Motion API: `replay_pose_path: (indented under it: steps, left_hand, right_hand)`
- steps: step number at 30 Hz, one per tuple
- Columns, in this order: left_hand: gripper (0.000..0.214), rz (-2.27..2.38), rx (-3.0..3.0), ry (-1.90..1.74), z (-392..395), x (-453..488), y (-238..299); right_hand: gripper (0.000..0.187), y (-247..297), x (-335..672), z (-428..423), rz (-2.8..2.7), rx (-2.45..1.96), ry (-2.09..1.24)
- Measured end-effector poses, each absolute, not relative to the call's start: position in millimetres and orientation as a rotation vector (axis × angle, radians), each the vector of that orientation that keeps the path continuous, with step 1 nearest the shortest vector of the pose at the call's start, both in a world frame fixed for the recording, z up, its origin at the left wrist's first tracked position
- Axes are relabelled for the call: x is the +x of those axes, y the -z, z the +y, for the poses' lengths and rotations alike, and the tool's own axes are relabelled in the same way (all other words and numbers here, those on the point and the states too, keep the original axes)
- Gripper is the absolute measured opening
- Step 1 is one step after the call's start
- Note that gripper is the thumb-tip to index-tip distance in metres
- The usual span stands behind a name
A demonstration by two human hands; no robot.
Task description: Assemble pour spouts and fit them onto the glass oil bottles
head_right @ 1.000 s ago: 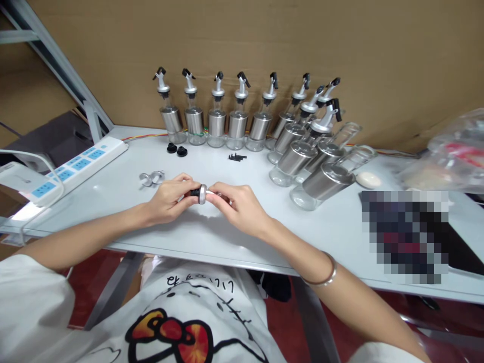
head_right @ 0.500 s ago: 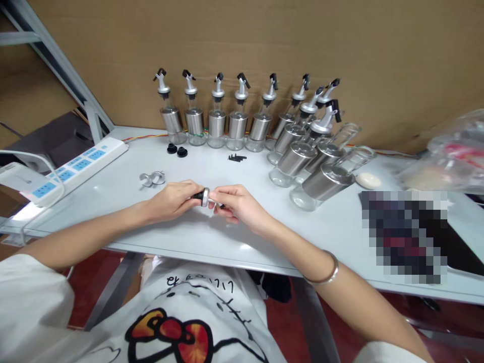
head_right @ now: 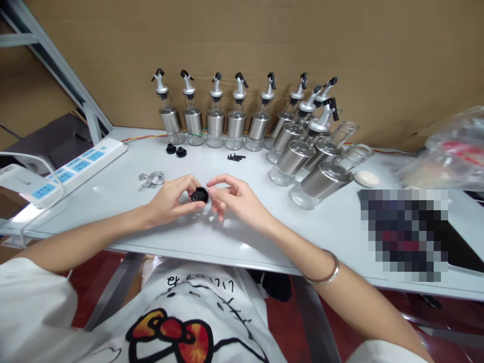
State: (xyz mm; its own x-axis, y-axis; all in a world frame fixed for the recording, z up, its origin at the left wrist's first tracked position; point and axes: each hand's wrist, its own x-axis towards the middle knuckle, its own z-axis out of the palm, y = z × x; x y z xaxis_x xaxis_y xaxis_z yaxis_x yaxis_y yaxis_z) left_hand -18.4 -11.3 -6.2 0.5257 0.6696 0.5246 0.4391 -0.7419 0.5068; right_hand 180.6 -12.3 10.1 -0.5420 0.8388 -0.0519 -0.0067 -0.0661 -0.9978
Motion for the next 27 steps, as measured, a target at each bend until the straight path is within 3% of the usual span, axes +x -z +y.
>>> replay_pose_path:
  steps: [10,27]
  left_hand:
    - [0.016,0.841,2.154,-0.943,-17,-17,6]
    - [0.028,0.822,1.840,-0.799,-21,-13,3]
  right_hand:
    - [0.036,-7,179,-11,-1.511,-0.900,-1.761]
    - [0.032,2,180,-11,-1.518,-0.822,-1.801]
